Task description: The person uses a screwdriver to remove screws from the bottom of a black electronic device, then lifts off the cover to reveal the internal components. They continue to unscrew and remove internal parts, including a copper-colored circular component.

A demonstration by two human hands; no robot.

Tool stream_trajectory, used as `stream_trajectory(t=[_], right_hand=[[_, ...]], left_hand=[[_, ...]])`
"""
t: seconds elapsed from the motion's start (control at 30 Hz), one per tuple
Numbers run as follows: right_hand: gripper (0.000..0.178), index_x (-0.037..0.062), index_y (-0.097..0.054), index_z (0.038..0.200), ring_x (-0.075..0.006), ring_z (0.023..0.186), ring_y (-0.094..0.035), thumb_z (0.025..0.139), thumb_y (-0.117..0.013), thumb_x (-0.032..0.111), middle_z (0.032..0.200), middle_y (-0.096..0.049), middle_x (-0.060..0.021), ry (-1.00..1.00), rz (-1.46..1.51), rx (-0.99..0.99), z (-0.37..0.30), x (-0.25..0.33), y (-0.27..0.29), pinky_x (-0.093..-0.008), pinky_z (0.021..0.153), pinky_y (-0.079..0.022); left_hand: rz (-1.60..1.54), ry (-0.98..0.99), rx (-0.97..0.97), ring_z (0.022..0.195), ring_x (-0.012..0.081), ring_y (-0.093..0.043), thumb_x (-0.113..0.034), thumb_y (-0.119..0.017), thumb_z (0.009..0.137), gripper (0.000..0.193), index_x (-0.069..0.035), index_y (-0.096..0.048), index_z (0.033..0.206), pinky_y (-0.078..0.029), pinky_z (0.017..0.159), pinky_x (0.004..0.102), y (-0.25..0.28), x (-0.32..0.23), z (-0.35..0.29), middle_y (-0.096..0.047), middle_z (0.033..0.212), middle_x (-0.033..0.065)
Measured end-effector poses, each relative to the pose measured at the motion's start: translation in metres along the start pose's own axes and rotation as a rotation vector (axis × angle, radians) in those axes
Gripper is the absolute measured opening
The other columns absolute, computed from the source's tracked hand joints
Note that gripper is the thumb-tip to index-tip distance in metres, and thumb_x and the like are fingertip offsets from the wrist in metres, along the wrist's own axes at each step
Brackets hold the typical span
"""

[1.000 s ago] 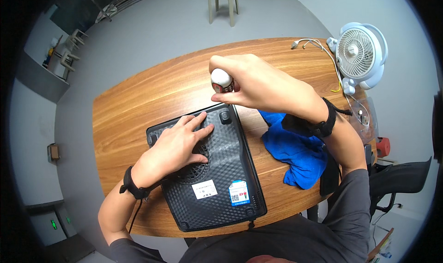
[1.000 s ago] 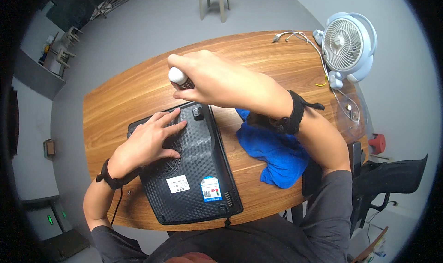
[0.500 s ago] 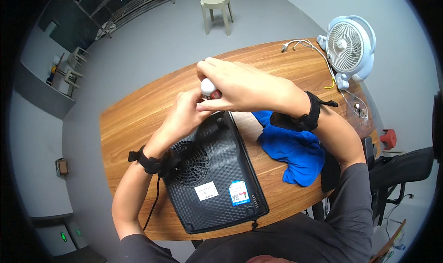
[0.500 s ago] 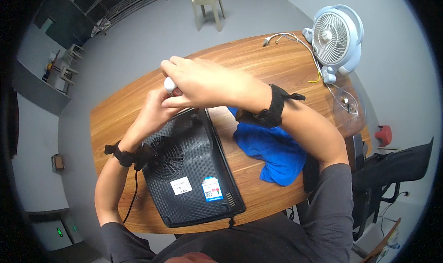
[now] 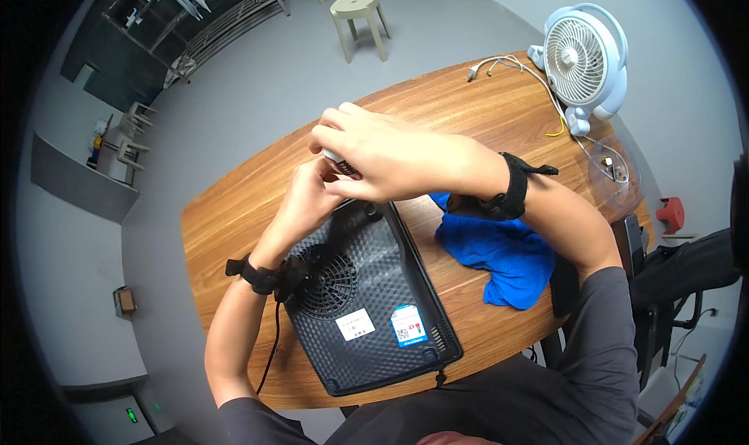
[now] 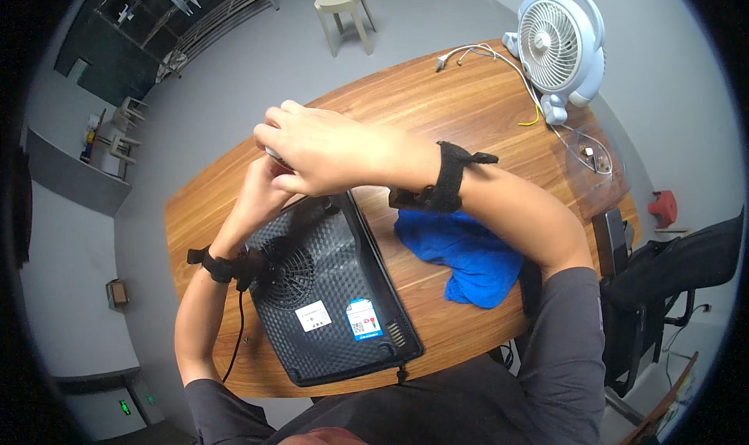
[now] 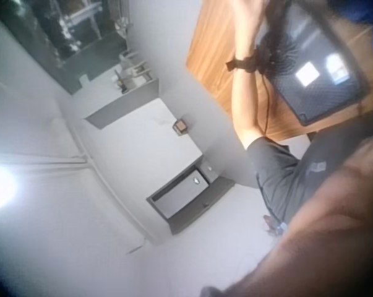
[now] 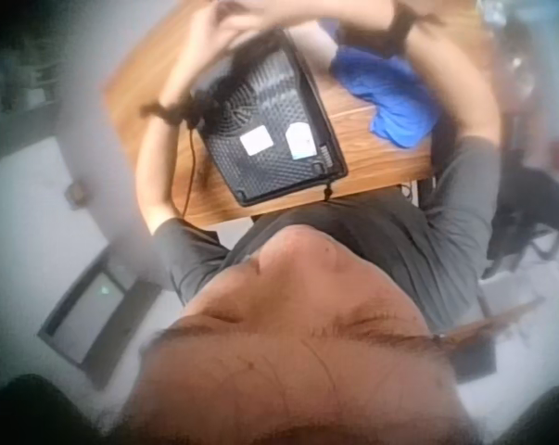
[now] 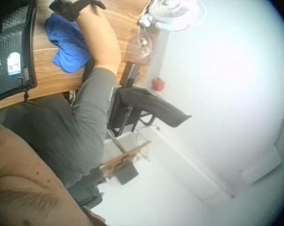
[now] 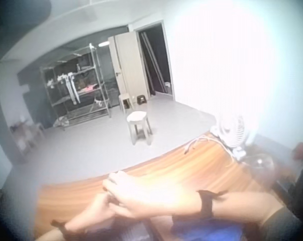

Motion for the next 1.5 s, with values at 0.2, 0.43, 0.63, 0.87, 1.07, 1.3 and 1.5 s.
stream_trajectory(t=[0.2, 0.43, 0.63, 0.87, 1.07, 1.3, 1.5], right_hand=[[0.039, -0.0034, -0.059, 0.106, -0.0381, 0.094, -0.065, 0.079, -0.079, 0.016, 0.103, -0.058, -0.0194, -0.127, 0.025, -0.004, 0.0, 0.004, 0.005, -0.0436, 0.083, -0.055], [0.032, -0.0022, -0.062, 0.108, -0.0362, 0.099, -0.063, 0.083, -0.075, 0.013, 0.103, -0.062, -0.0169, -0.031, 0.052, 0.069, 0.0, 0.008, 0.014, -0.0438, 0.085, -0.053], [0.027, -0.001, -0.063, 0.109, -0.0362, 0.101, -0.063, 0.085, -0.071, 0.01, 0.104, -0.064, -0.0174, -0.092, -0.001, -0.015, 0.0, 0.007, 0.008, -0.0438, 0.087, -0.053], [0.036, 0.0003, -0.062, 0.112, -0.0376, 0.1, -0.061, 0.085, -0.076, 0.02, 0.106, -0.06, -0.0187, -0.123, 0.14, 0.119, 0.0, 0.007, 0.014, -0.044, 0.09, -0.051], [0.037, -0.0008, -0.062, 0.111, -0.0385, 0.098, -0.062, 0.083, -0.079, 0.017, 0.103, -0.061, -0.0188, -0.162, 0.064, -0.002, 0.001, 0.006, 0.008, -0.0443, 0.087, -0.052], [0.041, -0.0015, -0.061, 0.117, -0.0378, 0.099, -0.063, 0.083, -0.078, 0.014, 0.107, -0.062, -0.0184, -0.131, 0.169, 0.026, 0.002, 0.001, 0.004, -0.0433, 0.086, -0.052], [0.048, -0.0021, -0.06, 0.122, -0.0374, 0.099, -0.063, 0.082, -0.078, 0.017, 0.11, -0.061, -0.0186, -0.147, 0.1, 0.028, 0.002, 0.005, 0.0, -0.0446, 0.086, -0.052]], left_hand=[[0.087, 0.117, -0.031, 0.089, 0.0218, -0.071, -0.017, -0.078, 0.085, 0.029, 0.005, -0.066, 0.1, -0.055, 0.075, 0.036, -0.004, -0.011, 0.002, -0.073, 0.094, 0.0151], [0.021, 0.016, -0.014, 0.088, 0.023, -0.071, -0.017, -0.08, 0.084, 0.032, 0.003, -0.064, 0.103, -0.056, 0.076, 0.0372, -0.003, 0.0, -0.003, -0.072, 0.093, 0.0147], [0.103, 0.128, -0.064, 0.087, 0.0257, -0.071, -0.019, -0.082, 0.082, 0.034, 0.004, -0.064, 0.1, -0.055, 0.074, 0.0387, -0.008, -0.018, 0.003, -0.072, 0.089, 0.0151], [0.065, 0.01, 0.002, 0.087, 0.0244, -0.072, -0.019, -0.081, 0.084, 0.031, 0.003, -0.065, 0.099, -0.055, 0.075, 0.0384, -0.001, -0.01, -0.002, -0.072, 0.09, 0.0142], [0.102, 0.109, -0.041, 0.093, 0.0249, -0.072, -0.018, -0.081, 0.084, 0.035, 0.003, -0.063, 0.105, -0.056, 0.078, 0.0379, -0.007, -0.02, 0.001, -0.073, 0.096, 0.015], [0.017, 0.045, 0.003, 0.088, 0.0227, -0.072, -0.017, -0.082, 0.082, 0.034, 0.003, -0.064, 0.103, -0.056, 0.075, 0.0359, -0.002, -0.004, 0.0, -0.073, 0.093, 0.0144], [0.077, 0.059, -0.075, 0.082, 0.0199, -0.069, -0.016, -0.082, 0.08, 0.032, 0.002, -0.065, 0.1, -0.055, 0.073, 0.0359, -0.003, -0.008, 0.0, -0.071, 0.088, 0.0119]])
Point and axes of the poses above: each hand's wrist, its own z-axis towards the middle knuckle, its own y-axis out of the back of the hand, x = y × z, the point moved 1 cm from there along z, towards the middle knuckle
